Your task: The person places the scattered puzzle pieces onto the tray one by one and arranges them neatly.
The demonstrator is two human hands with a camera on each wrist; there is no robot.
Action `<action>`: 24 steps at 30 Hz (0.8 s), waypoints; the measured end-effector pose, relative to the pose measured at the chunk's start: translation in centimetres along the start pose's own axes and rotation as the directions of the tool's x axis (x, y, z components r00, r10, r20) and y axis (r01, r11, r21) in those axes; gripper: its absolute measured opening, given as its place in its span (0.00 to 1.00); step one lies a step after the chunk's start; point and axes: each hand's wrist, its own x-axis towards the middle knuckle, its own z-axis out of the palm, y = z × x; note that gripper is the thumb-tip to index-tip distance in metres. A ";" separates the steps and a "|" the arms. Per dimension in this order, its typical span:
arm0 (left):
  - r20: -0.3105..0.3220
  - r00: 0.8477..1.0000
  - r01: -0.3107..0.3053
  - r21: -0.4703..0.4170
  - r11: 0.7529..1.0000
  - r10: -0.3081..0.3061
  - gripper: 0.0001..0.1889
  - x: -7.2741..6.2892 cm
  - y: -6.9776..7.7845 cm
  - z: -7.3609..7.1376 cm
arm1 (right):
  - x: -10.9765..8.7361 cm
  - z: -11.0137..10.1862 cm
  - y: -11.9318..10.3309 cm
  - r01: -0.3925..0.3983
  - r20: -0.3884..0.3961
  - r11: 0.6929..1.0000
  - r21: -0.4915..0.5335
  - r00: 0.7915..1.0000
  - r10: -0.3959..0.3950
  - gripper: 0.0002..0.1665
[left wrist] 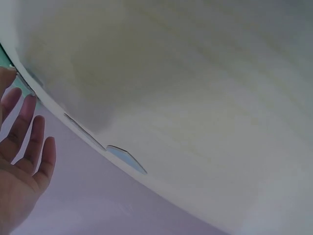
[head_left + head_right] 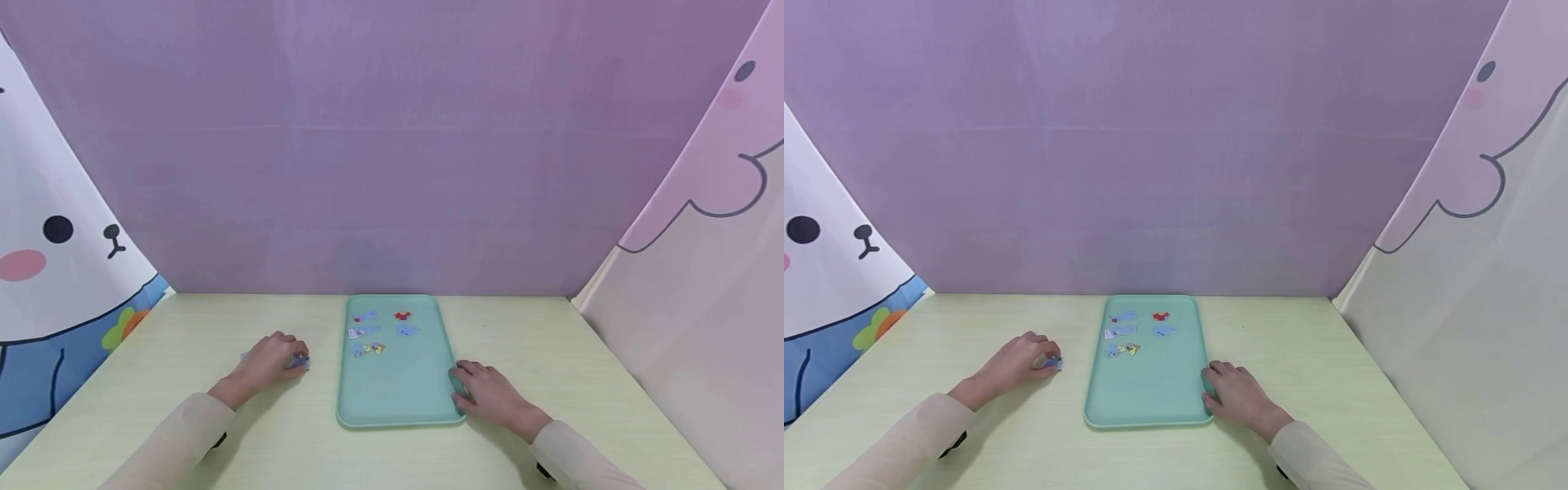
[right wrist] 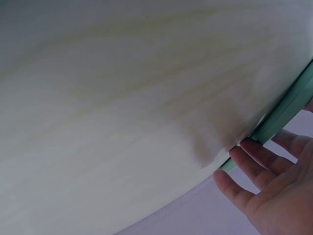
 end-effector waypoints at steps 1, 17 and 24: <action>-0.002 1.000 -0.004 0.001 1.000 0.004 0.07 0.1 0.1 0.0 | 0.0 0.0 0.0 -0.001 0.002 1.000 0.000 1.000 0.001 0.24; -0.037 0.997 -0.073 -0.035 0.997 0.072 0.08 2.0 1.5 -0.5 | -0.1 0.2 0.0 -0.002 -0.014 1.000 0.013 1.000 0.002 0.24; -0.020 0.996 -0.084 -0.055 0.995 0.083 0.08 3.0 2.6 -0.7 | -0.2 0.0 -0.2 -0.001 -0.014 1.000 0.002 1.000 0.001 0.24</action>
